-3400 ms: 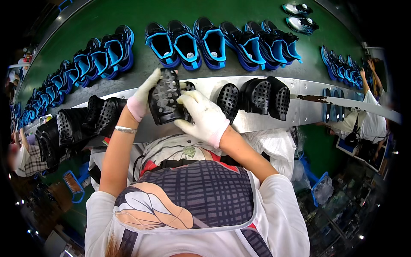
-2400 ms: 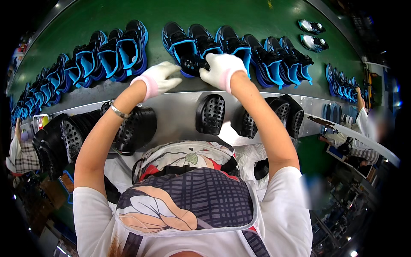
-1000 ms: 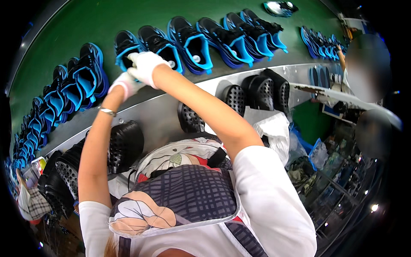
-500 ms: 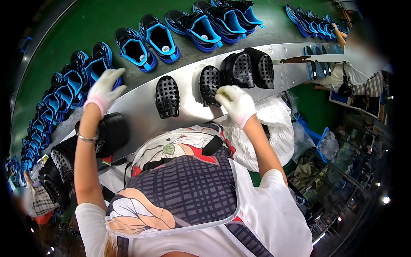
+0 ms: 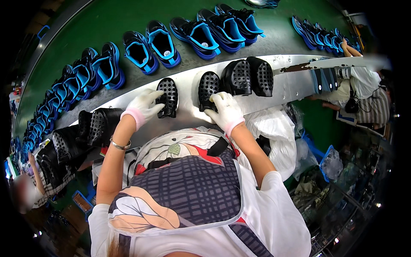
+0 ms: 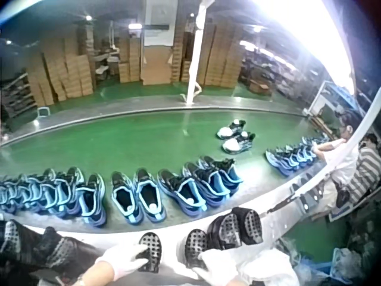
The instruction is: The person picks up shoe components and finished shoes from an assembly line, turning them over by hand and placing some into a large bag.
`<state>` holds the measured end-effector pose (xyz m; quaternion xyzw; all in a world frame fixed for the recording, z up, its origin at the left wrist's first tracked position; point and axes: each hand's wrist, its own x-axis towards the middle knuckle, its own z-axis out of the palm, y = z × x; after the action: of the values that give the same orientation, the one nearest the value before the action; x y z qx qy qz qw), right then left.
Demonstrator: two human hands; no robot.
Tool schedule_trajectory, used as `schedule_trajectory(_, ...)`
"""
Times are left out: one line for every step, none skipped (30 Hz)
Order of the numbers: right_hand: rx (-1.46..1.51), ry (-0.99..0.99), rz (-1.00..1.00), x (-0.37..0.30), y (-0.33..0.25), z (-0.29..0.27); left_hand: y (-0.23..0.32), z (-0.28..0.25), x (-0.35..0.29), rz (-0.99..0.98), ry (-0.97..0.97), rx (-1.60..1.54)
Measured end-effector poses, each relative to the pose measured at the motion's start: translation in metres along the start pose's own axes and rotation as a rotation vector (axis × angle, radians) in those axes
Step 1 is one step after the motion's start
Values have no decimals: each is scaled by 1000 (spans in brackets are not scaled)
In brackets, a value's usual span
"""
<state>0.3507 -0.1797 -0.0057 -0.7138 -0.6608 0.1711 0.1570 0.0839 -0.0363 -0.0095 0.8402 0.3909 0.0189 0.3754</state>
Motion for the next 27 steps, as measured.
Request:
schedule_trajectory(15,0,1,0,-3,-5,4,-1,0,-31,-38,-48)
schedule_trajectory(31,-1,1,0,-9,-13,9,-3,1,-62,-75,-96)
schedule_trajectory(45,-1,2,1,-15,-21,15,-4,3,-92,-111,-145)
schedule_trajectory(88,19,-33,3,-22,-28,19,-2,6,-84,-137,-289)
schedule_trajectory(160,21,-74,5,-32,-37,26,-6,10,-123,-282,-459)
schedule_trajectory(233,23,-113,9,-44,-47,35,-7,9,-126,-300,-711)
schedule_trajectory(307,25,-155,14,-56,-56,43,-6,7,-125,-310,-964)
schedule_trajectory(379,39,-239,18,-66,-61,46,-4,6,-130,-404,-1287)
schedule_trajectory(393,20,-247,24,-73,-62,44,0,5,-125,-496,-1610)
schedule_trajectory(404,-2,-251,27,-79,-63,36,10,9,-132,-464,-1756)
schedule_trajectory(415,-24,-255,31,-85,-64,30,16,9,-19,-426,-1853)
schedule_trajectory(427,-19,-249,37,-87,-64,27,14,9,-11,-399,-1851)
schedule_trajectory(464,-49,-177,41,-87,-61,25,10,10,-5,-372,-1849)
schedule_trajectory(499,-85,-122,44,-90,-61,21,7,10,-2,-345,-1839)
schedule_trajectory(533,-122,-65,48,-95,-61,18,3,11,0,-321,-1829)
schedule_trajectory(527,-137,-41,51,-97,-56,15,-1,11,1,-296,-1820)
schedule_trajectory(520,-151,-16,53,-97,-50,14,-7,11,-1,-273,-1754)
schedule_trajectory(514,-168,9,55,-100,-45,13,-14,10,-5,-249,-1689)
schedule_trajectory(485,-176,34,59,-104,-41,10,-19,9,-10,-226,-1624)
schedule_trajectory(455,-184,58,64,-107,-38,6,-20,10,-7,-204,-1629)
schedule_trajectory(424,-193,79,69,-111,-34,2,-19,11,-3,-156,-1629)
schedule_trajectory(350,-179,45,74,-114,-31,-2,-16,12,1,-109,-1627)
schedule_trajectory(323,-171,40,79,-117,-27,-5,-15,13,5,-62,-1625)
schedule_trajectory(294,-162,39,84,-120,-24,-5,-20,12,-32,-41,-1634)
schedule_trajectory(266,-152,38,89,-123,-21,-7,-25,13,-35,-48,-1673)
schedule_trajectory(255,-122,10,95,-128,-20,-11,-30,16,-38,-55,-1711)
schedule_trajectory(211,-140,18,101,-132,-18,-16,-34,18,-43,-56,-1750)
